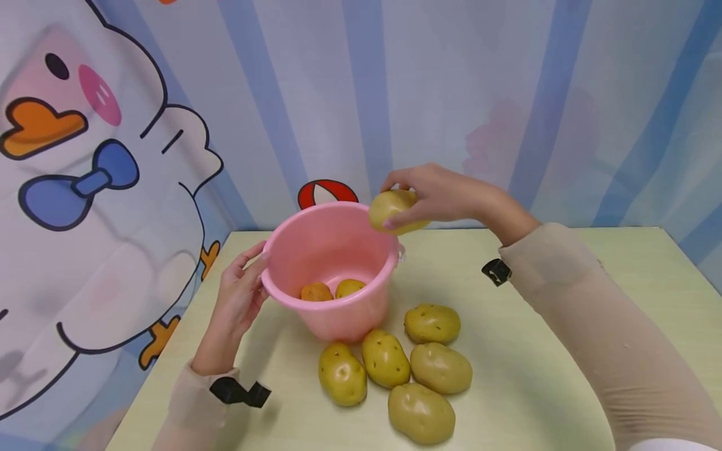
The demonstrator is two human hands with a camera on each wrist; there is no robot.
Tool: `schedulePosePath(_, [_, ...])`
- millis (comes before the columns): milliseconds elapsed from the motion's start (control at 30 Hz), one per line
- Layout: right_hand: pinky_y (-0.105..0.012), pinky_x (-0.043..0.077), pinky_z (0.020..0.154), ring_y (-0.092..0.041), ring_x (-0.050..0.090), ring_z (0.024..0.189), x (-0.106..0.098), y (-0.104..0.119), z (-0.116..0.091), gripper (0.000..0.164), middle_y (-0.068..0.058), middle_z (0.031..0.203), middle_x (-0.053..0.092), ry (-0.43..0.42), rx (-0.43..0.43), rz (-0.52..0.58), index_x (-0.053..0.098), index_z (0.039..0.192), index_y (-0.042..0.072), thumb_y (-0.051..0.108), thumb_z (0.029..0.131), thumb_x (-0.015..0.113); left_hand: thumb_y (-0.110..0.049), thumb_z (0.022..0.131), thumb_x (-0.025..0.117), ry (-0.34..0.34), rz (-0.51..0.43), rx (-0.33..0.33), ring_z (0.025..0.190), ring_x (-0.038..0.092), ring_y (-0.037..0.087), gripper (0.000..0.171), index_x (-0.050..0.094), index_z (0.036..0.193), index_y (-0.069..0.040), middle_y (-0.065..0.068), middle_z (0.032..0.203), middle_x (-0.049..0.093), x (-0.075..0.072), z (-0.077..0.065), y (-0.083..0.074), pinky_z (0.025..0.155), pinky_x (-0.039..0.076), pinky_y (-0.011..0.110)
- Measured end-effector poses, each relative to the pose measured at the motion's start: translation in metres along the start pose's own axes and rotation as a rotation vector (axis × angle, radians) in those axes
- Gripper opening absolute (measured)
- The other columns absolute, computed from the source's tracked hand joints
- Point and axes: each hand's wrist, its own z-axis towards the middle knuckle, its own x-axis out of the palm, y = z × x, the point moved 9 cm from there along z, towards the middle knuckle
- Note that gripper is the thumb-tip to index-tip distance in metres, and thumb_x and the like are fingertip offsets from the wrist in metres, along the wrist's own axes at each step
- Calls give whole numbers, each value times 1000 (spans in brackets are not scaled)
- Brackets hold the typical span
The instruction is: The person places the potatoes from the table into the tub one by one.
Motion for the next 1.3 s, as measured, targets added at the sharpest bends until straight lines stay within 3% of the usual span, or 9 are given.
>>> schedulePosePath(267, [-37, 55, 78, -21, 62, 95, 6, 5, 7, 51, -9, 118, 62, 26, -20, 32, 60, 129, 10, 36, 89, 76, -15, 100, 63, -5, -9, -3, 89, 71, 21, 42, 51, 139, -7, 16, 113, 67, -1, 1, 1, 77, 59, 29])
schedulePosePath(533, [-38, 55, 81, -20, 62, 96, 9, 12, 15, 50, -8, 118, 63, 31, -38, 26, 61, 128, 10, 36, 88, 76, -13, 100, 61, 8, -34, 14, 78, 69, 16, 44, 48, 141, -4, 11, 101, 70, 0, 4, 1, 72, 60, 25])
schedulePosePath(1033, [-37, 54, 81, -20, 60, 97, 22, 23, 32, 53, -6, 116, 64, 45, -58, 19, 61, 129, 10, 36, 87, 78, -14, 100, 62, 8, -17, 21, 88, 71, 21, 44, 49, 141, -5, 14, 113, 69, -1, 3, 0, 78, 59, 30])
schedulePosePath(1300, [-37, 55, 82, -22, 61, 98, 28, 32, 41, 52, -6, 117, 64, 58, -72, 18, 60, 128, 10, 36, 87, 78, -15, 100, 63, -2, -18, 13, 88, 71, 21, 44, 49, 141, -6, 11, 109, 69, -3, 3, 1, 78, 59, 30])
